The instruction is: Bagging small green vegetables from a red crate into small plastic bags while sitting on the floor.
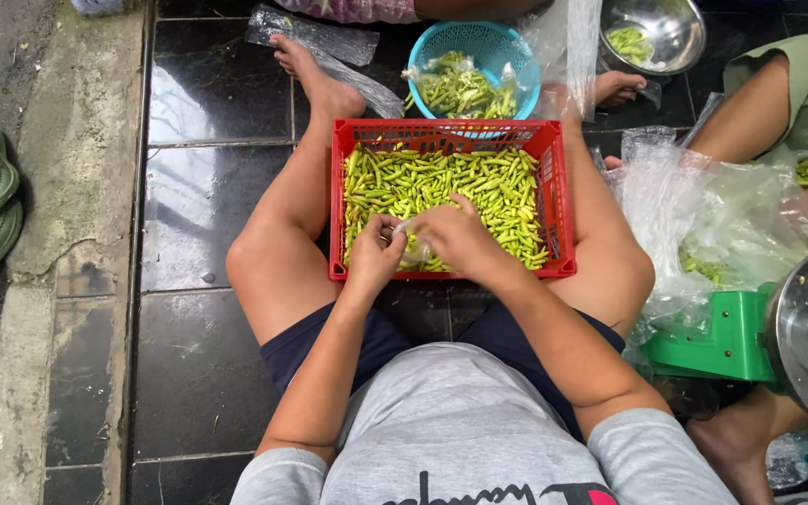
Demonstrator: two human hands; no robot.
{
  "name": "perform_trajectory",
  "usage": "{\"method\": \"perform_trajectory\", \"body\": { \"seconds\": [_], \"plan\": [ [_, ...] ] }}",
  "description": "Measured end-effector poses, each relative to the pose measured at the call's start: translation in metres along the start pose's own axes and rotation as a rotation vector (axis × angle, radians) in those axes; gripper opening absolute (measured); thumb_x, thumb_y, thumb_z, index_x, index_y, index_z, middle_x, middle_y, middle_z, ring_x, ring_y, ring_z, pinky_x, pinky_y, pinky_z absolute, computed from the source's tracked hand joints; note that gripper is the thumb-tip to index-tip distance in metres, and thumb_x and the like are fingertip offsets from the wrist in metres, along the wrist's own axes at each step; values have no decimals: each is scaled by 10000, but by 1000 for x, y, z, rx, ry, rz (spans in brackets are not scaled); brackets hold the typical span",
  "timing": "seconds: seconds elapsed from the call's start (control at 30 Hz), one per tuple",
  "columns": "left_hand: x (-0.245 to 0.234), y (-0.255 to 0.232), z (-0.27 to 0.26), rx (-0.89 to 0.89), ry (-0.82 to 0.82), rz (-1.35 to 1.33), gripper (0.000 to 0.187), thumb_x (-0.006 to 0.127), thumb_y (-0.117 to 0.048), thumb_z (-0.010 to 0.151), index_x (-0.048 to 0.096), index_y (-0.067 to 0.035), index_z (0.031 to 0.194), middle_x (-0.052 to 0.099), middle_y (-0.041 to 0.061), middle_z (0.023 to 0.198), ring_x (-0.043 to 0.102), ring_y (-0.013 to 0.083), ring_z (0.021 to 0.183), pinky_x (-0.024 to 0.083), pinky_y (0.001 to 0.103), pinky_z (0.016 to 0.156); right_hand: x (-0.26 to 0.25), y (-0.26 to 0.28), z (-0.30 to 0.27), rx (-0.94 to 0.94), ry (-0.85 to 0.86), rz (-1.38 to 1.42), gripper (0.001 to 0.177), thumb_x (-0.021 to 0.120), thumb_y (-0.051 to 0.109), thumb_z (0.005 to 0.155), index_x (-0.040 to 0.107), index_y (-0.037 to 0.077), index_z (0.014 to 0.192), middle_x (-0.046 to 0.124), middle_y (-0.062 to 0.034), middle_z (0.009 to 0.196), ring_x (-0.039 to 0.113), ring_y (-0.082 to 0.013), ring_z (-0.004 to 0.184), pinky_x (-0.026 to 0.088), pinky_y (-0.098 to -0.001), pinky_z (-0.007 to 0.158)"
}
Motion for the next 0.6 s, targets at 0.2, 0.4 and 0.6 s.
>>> {"method": "perform_trajectory", "body": {
  "seconds": [0.2,0.4,0.6],
  "plan": [
    [-8,-20,-5,67,-92,94,264,798,-262,818,691,-135,1023,638,45,748,673,195,613,522,318,589,66,-139,-27,572,372,1,464,798,315,873,660,182,1296,641,-171,1314,650,-423,1188,521,-600,958],
    [-7,-34,-8,114,-124,217,214,816,-324,827,715,-176,943,638,33,721,704,229,643,545,341,612,131,-150,-35,534,723,-126,1143,889,546,683,304,205,1604,409,-265,1555,446,-548,1370,417,-620,1106],
    [-9,-33,-8,15,-70,222,195,755,-370,851,721,-184,898,673,20,664,699,246,619,531,370,617,166,-185,-41,581,772,-232,1117,754,810,635,428,193,1508,569,-210,1412,526,-467,1322,453,-557,1089]
  ]
}}
Point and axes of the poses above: each hand's wrist, its own z-axis towards the middle knuckle, its own x-axis out of the palm, y = z × x, the point moved 10 cm from there along z, towards the middle knuckle
